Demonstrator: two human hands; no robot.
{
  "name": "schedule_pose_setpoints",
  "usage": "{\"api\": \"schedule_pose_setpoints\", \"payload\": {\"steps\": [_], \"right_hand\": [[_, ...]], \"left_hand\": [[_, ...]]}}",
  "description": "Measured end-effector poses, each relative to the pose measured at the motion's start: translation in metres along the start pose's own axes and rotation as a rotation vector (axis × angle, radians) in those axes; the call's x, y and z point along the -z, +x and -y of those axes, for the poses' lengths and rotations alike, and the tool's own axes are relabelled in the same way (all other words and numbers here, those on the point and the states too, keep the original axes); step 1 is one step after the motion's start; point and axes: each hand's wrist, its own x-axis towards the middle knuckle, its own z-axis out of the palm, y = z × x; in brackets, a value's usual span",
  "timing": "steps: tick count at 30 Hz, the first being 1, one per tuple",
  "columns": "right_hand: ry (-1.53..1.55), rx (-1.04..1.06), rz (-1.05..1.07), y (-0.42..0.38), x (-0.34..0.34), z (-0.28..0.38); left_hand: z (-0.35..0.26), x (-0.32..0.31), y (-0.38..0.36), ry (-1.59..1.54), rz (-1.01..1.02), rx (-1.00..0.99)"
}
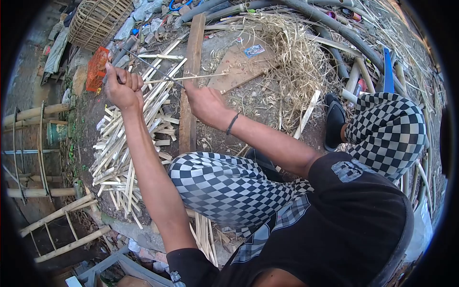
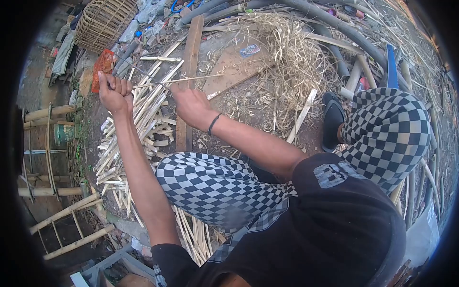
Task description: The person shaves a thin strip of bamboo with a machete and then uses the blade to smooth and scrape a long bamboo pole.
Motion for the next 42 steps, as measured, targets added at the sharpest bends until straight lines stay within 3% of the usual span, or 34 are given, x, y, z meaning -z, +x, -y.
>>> {"api": "schedule_pose_setpoints", "payload": {"steps": [2,5,10,12,14,17,20,22,25,28,29,32,38,42], "right_hand": [[0.027,0.042,-0.116,-0.004,-0.024,-0.022],[-0.081,-0.24,-0.11,0.017,-0.065,-0.111],[-0.169,-0.146,-0.083,0.023,-0.034,-0.083],[-0.017,-0.111,-0.058,0.009,-0.017,-0.049],[0.006,-0.052,-0.106,0.012,-0.04,-0.07],[-0.024,-0.253,-0.125,0.026,-0.079,-0.148],[-0.077,-0.289,-0.136,0.048,-0.076,-0.159],[-0.113,-0.298,-0.058,0.048,-0.048,-0.131],[-0.085,-0.116,-0.039,0.021,-0.038,-0.09],[-0.046,-0.1,-0.123,0.012,-0.081,-0.146],[-0.091,-0.262,-0.142,0.016,-0.092,-0.176],[-0.21,-0.323,-0.172,0.038,-0.098,-0.222],[-0.084,-0.192,0.041,0.005,-0.022,-0.092],[-0.089,-0.106,0.036,0.0,-0.048,-0.12]], "left_hand": [[-0.002,-0.001,-0.002,-0.015,0.004,-0.01],[-0.002,0.005,-0.003,0.024,-0.023,0.014],[-0.003,-0.006,0.008,-0.033,0.032,-0.018],[-0.005,-0.008,0.011,-0.037,0.019,-0.033],[-0.005,-0.009,0.013,-0.033,0.026,-0.026],[-0.003,-0.002,0.008,0.032,-0.044,-0.011],[0.001,0.009,0.014,-0.045,-0.094,-0.028],[-0.001,0.002,0.016,-0.024,-0.113,-0.038],[0.0,-0.005,0.02,-0.005,-0.209,-0.042],[0.002,0.0,0.018,0.009,-0.251,-0.055],[0.002,0.005,0.017,0.017,-0.271,-0.053],[0.001,0.003,0.022,0.018,-0.284,-0.058],[0.003,0.005,0.028,0.009,-0.311,-0.08],[0.006,0.013,0.025,0.023,-0.325,-0.089]]}}
